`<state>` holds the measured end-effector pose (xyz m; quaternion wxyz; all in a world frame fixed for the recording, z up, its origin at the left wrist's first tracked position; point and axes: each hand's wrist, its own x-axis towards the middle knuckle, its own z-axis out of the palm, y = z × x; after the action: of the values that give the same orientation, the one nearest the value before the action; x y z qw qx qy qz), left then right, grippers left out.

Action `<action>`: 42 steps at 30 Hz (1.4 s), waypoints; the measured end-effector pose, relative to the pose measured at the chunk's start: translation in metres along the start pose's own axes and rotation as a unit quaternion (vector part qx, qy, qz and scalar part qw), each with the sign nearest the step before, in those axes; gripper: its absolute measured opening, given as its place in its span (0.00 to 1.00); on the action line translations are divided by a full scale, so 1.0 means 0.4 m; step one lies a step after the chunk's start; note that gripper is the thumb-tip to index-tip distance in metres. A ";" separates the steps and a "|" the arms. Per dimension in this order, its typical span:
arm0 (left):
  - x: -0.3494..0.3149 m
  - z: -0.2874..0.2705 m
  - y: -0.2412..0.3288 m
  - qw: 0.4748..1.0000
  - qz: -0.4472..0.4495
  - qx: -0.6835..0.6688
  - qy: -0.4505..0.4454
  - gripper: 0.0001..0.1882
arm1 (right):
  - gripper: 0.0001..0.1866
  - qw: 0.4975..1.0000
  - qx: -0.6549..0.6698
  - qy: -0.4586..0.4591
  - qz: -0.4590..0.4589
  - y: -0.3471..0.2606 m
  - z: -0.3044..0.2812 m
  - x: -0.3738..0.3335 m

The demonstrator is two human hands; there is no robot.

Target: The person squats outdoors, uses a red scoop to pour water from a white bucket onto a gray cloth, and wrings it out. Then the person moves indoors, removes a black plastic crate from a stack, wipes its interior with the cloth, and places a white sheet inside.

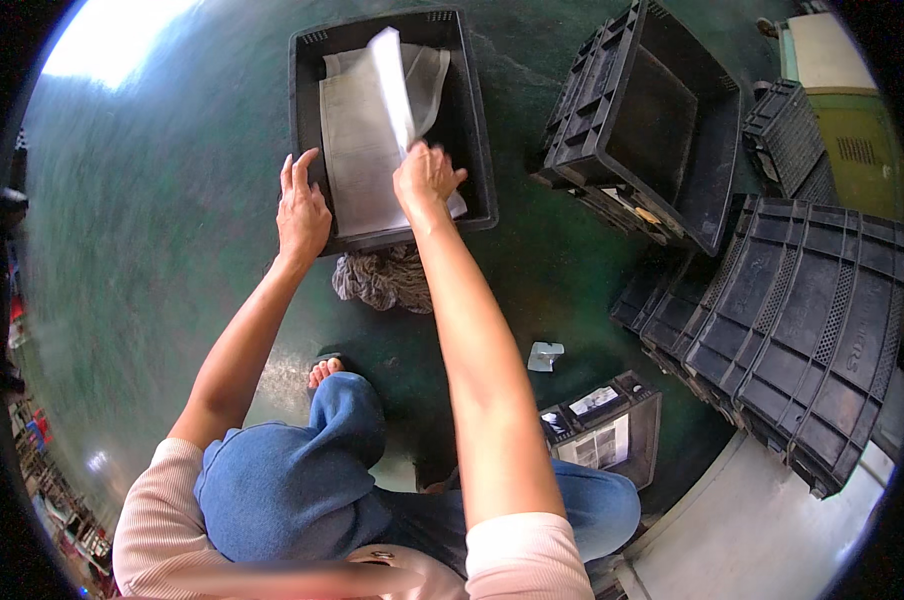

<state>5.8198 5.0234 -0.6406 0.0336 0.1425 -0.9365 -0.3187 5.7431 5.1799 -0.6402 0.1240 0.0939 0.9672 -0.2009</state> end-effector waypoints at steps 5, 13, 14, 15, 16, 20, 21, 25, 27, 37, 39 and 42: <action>0.000 0.003 -0.006 0.997 0.056 0.014 0.045 0.26 | 0.16 0.975 0.027 0.176 -0.131 0.043 -0.307 -0.075; -0.001 0.007 -0.007 0.997 0.056 0.017 0.051 0.27 | 0.22 0.826 0.328 0.457 -0.033 0.571 -0.700 0.084; 0.001 0.007 -0.004 0.997 0.050 0.023 0.049 0.27 | 0.18 0.852 0.342 0.396 0.022 0.629 -0.687 0.111; 0.003 0.004 -0.001 0.997 0.047 0.043 0.037 0.27 | 0.18 0.873 0.321 0.338 0.141 0.674 -0.675 0.131; 0.001 0.002 0.005 0.987 0.101 0.091 0.086 0.27 | 0.22 0.898 0.260 0.287 0.210 0.702 -0.664 0.140; -0.036 -0.023 0.026 0.934 0.307 0.143 0.110 0.25 | 0.49 0.902 -0.002 0.279 0.329 0.668 -0.648 0.081; -0.053 -0.030 0.030 0.922 0.375 0.092 0.028 0.25 | 0.53 0.901 -0.110 0.315 0.277 0.633 -0.648 0.042; -0.106 -0.054 0.046 0.895 0.402 0.125 -0.145 0.25 | 0.30 0.872 -0.150 0.449 -0.124 0.483 -0.571 -0.159; -0.084 -0.079 0.064 0.898 0.379 0.169 -0.148 0.19 | 0.13 0.906 -0.105 0.372 -0.171 0.415 -0.460 -0.255; 0.211 -0.472 0.180 0.896 -0.033 -0.430 0.109 0.26 | 0.14 0.981 -0.081 0.008 -0.176 0.226 0.042 -0.372; 0.229 -0.506 0.113 0.829 -0.181 -0.525 0.067 0.23 | 0.07 0.985 -0.046 0.018 -0.166 0.237 0.032 -0.355; 0.212 -0.450 -0.050 0.747 -0.216 -0.629 -0.004 0.18 | 0.11 0.984 0.079 -0.033 -0.156 0.256 -0.040 -0.345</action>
<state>5.7712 4.8783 -0.5122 0.0417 0.2862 -0.4685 -0.8348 5.8947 5.2606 -0.6251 0.1154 -0.0554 0.9464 -0.2965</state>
